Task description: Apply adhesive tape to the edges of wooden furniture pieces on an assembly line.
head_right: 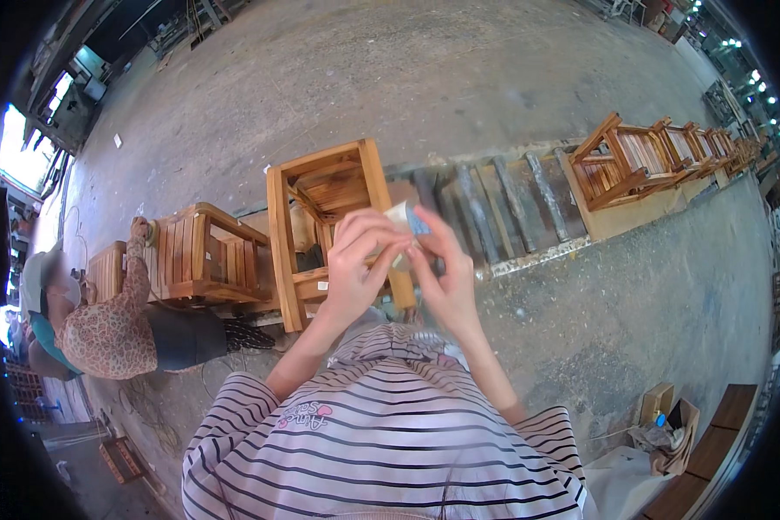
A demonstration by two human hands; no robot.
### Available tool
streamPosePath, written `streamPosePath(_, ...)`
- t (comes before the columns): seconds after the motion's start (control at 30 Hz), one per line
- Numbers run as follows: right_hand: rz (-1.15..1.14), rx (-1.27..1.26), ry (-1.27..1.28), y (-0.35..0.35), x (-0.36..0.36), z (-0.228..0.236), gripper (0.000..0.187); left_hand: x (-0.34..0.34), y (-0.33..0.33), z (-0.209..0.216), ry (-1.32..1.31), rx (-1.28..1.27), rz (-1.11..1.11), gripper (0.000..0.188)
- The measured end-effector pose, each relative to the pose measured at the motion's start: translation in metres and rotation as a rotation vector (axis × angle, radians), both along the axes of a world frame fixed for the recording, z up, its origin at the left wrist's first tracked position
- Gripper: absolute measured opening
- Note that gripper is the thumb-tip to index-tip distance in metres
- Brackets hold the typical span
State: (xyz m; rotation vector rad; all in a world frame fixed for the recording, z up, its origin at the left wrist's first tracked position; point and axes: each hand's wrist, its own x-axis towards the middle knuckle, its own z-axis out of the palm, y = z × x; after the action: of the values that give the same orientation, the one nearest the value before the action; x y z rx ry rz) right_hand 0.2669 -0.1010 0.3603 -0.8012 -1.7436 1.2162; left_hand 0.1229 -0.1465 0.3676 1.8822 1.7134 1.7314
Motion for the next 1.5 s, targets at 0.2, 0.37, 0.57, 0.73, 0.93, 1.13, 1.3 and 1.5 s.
streamPosePath(0.2, -0.098, 0.049, -0.044, 0.009, -0.009, -0.014, 0.020, 0.003, -0.002, -0.009, -0.010, 0.007, 0.047, 0.012)
streamPosePath(0.37, -0.179, 0.072, -0.047, 0.001, -0.009, -0.022, 0.004, 0.003, 0.008, -0.017, -0.175, -0.069, 0.063, 0.008)
streamPosePath(0.57, -0.377, 0.202, -0.127, -0.017, -0.006, -0.036, 0.004, 0.024, 0.010, -0.036, -0.315, -0.081, 0.082, 0.006)
streamPosePath(0.73, -0.398, 0.146, -0.060, -0.023, -0.002, -0.040, 0.004, 0.031, 0.008, -0.042, -0.232, -0.009, 0.140, 0.007)
streamPosePath(0.93, -0.367, -0.036, 0.032, -0.025, 0.007, -0.037, 0.006, 0.036, 0.012, -0.037, -0.012, 0.055, 0.142, 0.011)
streamPosePath(1.13, -0.228, -0.287, 0.045, -0.017, 0.024, -0.032, 0.007, 0.027, 0.021, -0.044, -0.067, -0.043, 0.000, 0.011)
streamPosePath(1.3, -0.174, -0.385, 0.142, -0.024, 0.025, -0.031, 0.006, 0.027, 0.022, -0.038, -0.031, -0.079, -0.106, 0.010)
streamPosePath(1.5, -0.313, -0.325, 0.258, -0.025, 0.021, -0.031, 0.005, 0.035, 0.013, -0.030, -0.215, -0.038, -0.139, 0.007)
